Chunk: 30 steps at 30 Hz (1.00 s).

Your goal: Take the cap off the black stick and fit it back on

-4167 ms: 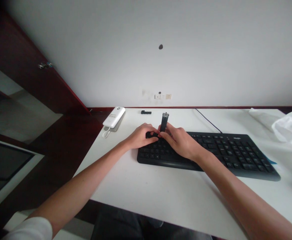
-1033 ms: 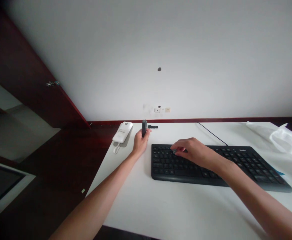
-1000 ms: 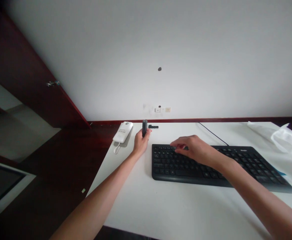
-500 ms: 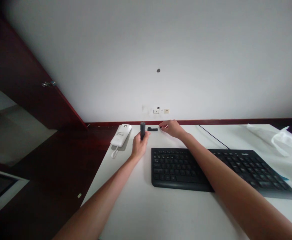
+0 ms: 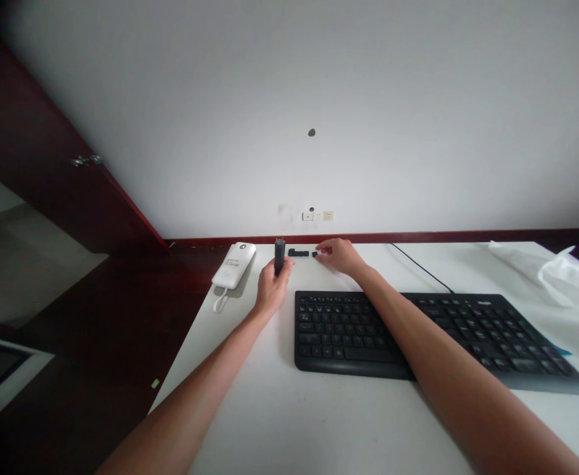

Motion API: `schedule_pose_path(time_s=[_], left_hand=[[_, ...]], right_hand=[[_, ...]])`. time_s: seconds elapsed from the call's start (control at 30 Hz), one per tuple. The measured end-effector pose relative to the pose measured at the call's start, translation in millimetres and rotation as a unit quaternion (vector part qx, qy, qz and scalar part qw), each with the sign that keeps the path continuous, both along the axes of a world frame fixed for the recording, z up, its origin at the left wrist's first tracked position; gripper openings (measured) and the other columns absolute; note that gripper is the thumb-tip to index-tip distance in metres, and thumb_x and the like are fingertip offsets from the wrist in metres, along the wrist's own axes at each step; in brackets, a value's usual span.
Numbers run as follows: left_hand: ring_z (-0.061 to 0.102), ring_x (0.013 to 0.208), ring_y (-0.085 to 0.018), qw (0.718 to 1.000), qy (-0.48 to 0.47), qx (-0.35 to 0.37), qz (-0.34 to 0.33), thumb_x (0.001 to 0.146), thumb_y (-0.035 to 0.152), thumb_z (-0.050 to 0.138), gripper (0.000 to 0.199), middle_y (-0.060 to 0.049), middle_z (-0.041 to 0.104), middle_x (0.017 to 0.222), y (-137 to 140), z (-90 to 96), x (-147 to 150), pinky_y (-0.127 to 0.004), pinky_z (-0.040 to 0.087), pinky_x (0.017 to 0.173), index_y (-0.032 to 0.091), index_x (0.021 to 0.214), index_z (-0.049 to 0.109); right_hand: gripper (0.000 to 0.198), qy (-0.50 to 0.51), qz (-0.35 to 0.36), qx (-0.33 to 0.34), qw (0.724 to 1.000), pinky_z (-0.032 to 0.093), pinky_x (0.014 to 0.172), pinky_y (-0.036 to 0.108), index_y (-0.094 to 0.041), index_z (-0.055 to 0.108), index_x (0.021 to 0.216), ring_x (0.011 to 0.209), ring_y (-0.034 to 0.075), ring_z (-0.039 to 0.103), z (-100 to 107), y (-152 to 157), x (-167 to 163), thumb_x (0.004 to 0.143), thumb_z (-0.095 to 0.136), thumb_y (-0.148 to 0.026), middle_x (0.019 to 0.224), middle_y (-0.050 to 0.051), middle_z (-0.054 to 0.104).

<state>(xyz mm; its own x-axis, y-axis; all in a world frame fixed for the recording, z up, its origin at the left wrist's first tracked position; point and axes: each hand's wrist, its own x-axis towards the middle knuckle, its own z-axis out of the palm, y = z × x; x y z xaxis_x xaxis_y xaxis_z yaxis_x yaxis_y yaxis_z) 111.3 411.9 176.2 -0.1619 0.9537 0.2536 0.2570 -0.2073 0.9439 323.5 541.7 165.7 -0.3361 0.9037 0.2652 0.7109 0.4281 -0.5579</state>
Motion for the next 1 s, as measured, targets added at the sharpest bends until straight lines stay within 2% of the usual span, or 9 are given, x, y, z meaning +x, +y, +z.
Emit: schedule_pose_path(time_s=[0.13,1.0], left_hand=[[0.049,0.061,-0.013,1.0,0.009,0.001,0.001,0.097,0.056,0.053,0.043,0.0,0.057,0.069,-1,2.8,0,-0.023,0.038,0.061,0.016,0.099,0.069],[0.048,0.062,-0.014,1.0,0.029,0.007,0.003,0.097,0.053,0.054,0.039,0.002,0.052,0.067,-4,7.8,2,-0.025,0.036,0.062,0.017,0.096,0.069]], right_hand=[[0.024,-0.004,-0.022,-0.028,0.999,0.052,0.073,0.032,-0.022,0.083,0.095,0.077,0.021,0.072,4,-4,-4,0.077,0.073,-0.034,0.082,0.004,0.078],[0.024,-0.002,-0.04,-0.048,0.998,0.051,0.073,0.033,-0.024,0.082,0.091,0.078,0.022,0.071,12,-7,-14,0.073,0.072,-0.037,0.083,0.004,0.077]])
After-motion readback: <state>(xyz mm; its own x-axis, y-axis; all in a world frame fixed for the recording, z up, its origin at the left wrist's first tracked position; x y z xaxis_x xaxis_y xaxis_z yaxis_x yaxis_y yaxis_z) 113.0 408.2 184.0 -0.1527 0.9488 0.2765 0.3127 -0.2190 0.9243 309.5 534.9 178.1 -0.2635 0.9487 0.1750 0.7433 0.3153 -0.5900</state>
